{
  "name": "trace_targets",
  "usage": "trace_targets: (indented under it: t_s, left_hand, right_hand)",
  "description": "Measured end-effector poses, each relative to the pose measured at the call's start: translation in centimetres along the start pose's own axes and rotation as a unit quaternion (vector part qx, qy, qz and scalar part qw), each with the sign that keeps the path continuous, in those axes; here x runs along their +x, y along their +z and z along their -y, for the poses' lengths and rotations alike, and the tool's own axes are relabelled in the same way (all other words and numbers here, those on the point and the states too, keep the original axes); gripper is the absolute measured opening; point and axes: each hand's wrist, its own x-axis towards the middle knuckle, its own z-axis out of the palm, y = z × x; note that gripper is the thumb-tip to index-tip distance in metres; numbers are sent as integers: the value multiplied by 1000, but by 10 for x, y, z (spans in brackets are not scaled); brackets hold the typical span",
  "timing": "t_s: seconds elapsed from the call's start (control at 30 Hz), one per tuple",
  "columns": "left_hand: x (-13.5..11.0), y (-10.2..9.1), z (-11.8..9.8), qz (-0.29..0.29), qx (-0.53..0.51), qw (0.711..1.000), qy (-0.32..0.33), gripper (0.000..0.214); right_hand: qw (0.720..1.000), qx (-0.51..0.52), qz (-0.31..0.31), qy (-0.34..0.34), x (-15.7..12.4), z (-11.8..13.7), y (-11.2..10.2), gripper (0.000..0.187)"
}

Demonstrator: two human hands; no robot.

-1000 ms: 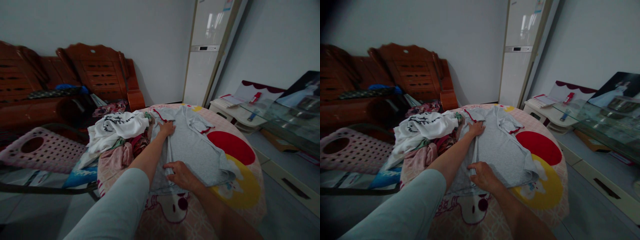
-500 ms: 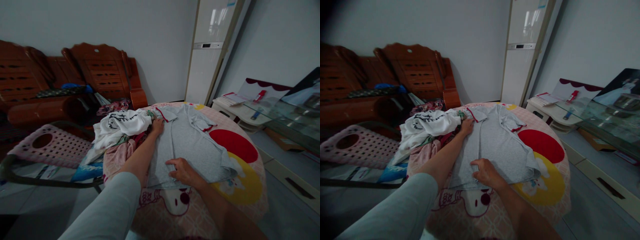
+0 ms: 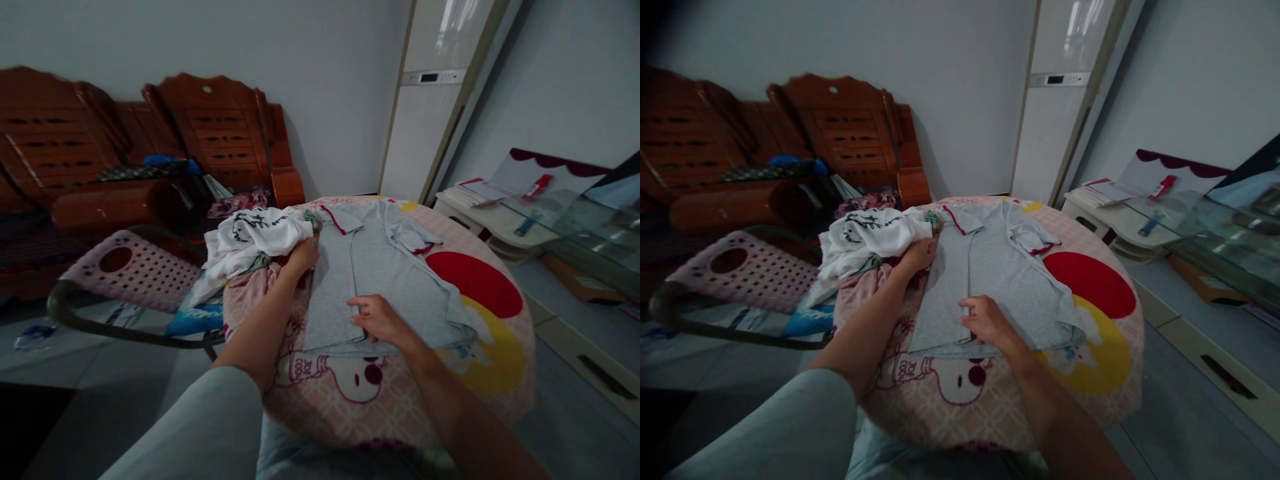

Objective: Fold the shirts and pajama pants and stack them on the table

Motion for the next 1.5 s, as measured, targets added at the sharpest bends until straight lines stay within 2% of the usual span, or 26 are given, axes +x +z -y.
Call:
trace_targets:
  t_s: [0.1, 0.2, 0.37, 0.5, 0.63, 0.73, 0.83, 0.9, 0.97, 1.07, 1.13, 1.2, 1.27, 1.37, 1.43, 1.5]
  left_hand:
    - [-25, 0, -8, 25, 47, 999, -10, 39]
    - [-52, 2, -16, 54, 51, 997, -3, 45]
    - [-101, 1, -16, 91, -20, 996, 5, 69]
    - [-133, -5, -10, 139, -106, 983, 64, 89]
    - [-154, -20, -9, 202, -172, 959, 102, 81]
    - [-163, -28, -10, 235, -198, 949, 78, 80]
    - [-169, -30, -8, 271, -203, 940, 48, 82]
    - [-171, -32, -5, 271, -179, 945, 51, 83]
    - [-168, -37, -3, 229, -129, 963, 53, 78]
    - [-148, -48, -12, 110, -73, 991, 37, 60]
    - [-123, -52, -33, 23, -92, 994, 48, 51]
    - [-90, -48, -62, -21, -154, 981, 115, 46]
    - [-55, -35, -95, -21, -196, 962, 190, 44]
    - [-15, 1, -130, 11, -176, 951, 255, 44]
    - [-1, 30, -138, 14, -156, 954, 255, 44]
    - [4, 58, -136, 10, -144, 955, 259, 44]
  right_hand:
    - [1000, -4, 14, 15, -2, 2, -4, 54]
    - [999, -3, 19, 30, -3, 4, -5, 58]
    - [1000, 6, 17, 25, -2, 5, -5, 59]
    - [999, 9, 24, 30, -2, 6, -7, 62]
    - [998, 21, 47, 36, -4, 5, -9, 68]
    - [996, 24, 76, 37, -6, 7, -8, 75]
    - [996, -10, 80, 41, -7, 10, -6, 80]
    - [995, -34, 82, 41, -7, 11, -4, 81]
    - [995, -46, 81, 44, -6, 10, -2, 80]
    - [995, -46, 70, 59, -3, 7, 0, 76]
    - [995, -40, 66, 59, -2, 6, 1, 75]
    - [996, -36, 64, 46, -1, 5, 2, 74]
    - [997, -36, 63, 39, -1, 7, 2, 73]
    - [996, -34, 68, 42, -2, 8, 0, 67]
    - [996, -22, 85, 33, -3, 7, -2, 56]
    - [994, -11, 106, 21, -3, 3, -4, 41]
